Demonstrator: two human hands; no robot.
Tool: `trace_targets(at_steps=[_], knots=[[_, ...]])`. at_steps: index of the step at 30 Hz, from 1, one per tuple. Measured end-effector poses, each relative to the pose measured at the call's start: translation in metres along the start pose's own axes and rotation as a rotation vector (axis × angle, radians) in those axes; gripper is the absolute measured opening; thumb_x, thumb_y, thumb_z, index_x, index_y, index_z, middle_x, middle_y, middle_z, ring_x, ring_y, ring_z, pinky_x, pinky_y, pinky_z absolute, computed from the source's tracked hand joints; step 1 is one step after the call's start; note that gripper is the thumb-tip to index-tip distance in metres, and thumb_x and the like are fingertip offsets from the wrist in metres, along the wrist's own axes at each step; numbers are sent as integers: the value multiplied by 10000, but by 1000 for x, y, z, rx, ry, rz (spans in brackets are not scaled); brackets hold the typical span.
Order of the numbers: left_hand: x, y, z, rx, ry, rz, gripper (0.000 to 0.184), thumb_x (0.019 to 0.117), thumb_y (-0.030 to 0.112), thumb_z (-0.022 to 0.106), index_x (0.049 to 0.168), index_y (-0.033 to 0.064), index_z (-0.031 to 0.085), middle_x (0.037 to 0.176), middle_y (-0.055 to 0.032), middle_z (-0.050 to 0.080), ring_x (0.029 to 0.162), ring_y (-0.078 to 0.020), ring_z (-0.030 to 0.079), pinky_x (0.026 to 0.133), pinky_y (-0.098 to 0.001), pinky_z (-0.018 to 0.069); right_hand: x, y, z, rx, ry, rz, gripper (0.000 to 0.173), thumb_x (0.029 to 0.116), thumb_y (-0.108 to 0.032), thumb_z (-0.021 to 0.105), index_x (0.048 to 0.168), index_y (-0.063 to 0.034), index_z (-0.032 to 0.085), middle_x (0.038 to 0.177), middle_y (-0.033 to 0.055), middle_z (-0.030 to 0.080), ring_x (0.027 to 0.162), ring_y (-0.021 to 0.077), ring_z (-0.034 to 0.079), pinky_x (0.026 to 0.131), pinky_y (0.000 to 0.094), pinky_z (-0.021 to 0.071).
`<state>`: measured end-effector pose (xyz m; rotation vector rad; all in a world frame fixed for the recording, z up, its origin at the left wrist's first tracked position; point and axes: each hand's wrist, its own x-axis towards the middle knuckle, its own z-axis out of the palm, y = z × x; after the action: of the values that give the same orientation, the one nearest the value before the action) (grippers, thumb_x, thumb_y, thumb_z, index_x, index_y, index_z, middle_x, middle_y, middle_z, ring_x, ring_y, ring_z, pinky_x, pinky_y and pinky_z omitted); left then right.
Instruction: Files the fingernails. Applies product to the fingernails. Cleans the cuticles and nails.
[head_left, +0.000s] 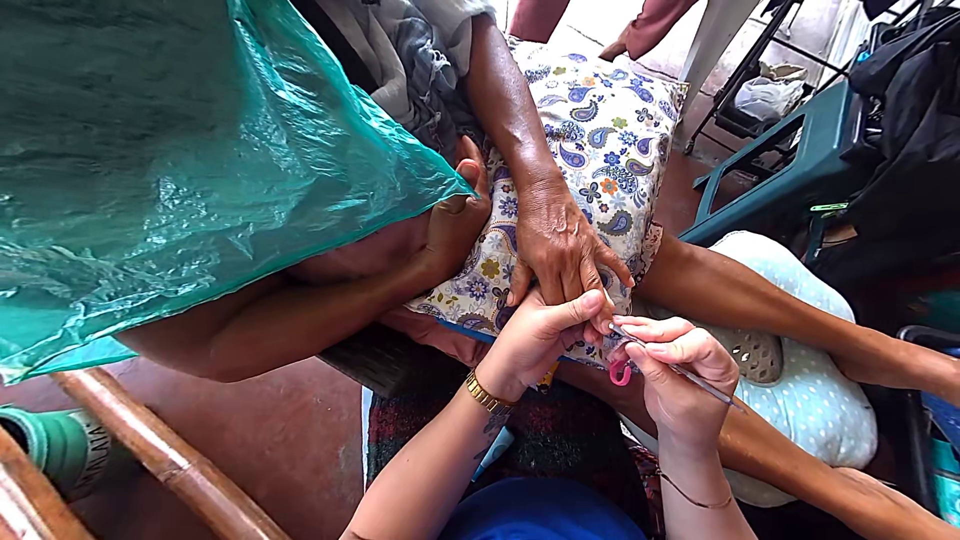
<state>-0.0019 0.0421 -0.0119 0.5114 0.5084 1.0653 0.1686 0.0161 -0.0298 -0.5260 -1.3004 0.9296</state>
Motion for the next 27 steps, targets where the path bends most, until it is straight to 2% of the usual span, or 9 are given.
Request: trace_targets(at_steps=[27], knots=[[1, 0, 0, 19, 4, 2, 165, 982, 32, 539, 883, 28, 671, 718, -61, 671, 659, -98, 668, 707, -233, 586, 3, -1, -1, -25, -29, -4, 249, 862, 76, 735, 1011, -122, 757, 1017, 65, 765, 1021, 229, 751, 901, 370, 636]])
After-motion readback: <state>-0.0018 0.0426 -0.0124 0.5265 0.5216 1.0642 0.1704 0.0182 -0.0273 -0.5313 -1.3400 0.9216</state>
